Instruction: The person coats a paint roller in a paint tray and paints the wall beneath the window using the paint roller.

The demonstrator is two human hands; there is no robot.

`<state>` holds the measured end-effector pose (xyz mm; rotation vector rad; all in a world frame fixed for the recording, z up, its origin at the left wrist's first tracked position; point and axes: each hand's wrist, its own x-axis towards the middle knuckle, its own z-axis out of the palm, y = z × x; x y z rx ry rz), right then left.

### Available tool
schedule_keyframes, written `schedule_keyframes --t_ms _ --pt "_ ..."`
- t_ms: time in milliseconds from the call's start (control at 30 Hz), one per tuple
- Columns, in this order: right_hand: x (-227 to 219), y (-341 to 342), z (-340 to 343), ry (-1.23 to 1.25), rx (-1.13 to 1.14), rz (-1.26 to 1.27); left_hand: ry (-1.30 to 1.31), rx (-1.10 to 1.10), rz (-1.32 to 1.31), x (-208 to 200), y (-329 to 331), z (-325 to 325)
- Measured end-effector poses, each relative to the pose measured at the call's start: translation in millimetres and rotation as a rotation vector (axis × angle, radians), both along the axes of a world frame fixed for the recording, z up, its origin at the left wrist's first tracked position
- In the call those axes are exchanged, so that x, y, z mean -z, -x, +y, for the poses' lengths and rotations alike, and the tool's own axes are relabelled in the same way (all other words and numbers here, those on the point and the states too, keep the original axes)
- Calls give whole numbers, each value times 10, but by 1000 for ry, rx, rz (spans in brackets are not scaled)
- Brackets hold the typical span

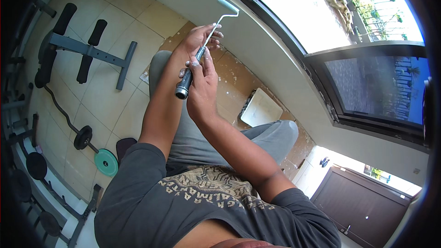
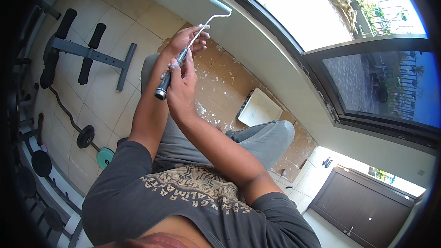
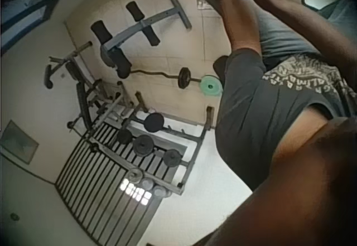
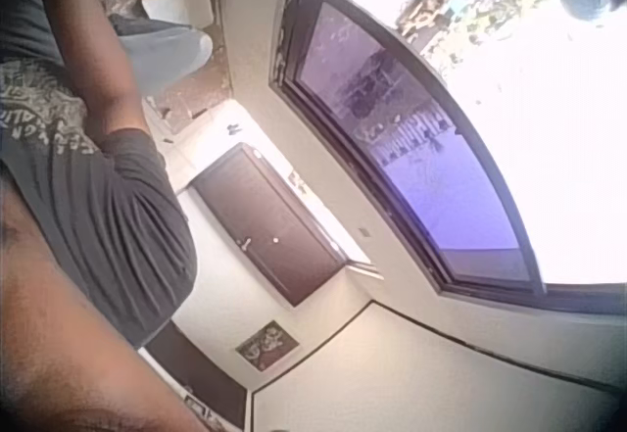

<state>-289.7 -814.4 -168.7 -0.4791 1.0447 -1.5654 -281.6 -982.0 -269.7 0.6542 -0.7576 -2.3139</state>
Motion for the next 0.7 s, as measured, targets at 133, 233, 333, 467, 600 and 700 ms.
schedule_keyframes --t_ms 133,233,333,467,600,700 --pt "148 -127 -184 13 23 89 34 17 35 91 -49 -154" --pt "251 -167 -287 17 37 155 44 40 62 208 -52 -252" --pt "417 -186 -380 62 61 224 33 10 -7 250 -38 -315" --pt "327 -35 -261 -34 -129 252 51 44 30 247 -84 -376" --pt "411 311 -57 -24 -208 238 -13 37 167 250 -141 -421" --pt "597 1059 414 -81 -261 490 23 5 100 292 -90 -429"
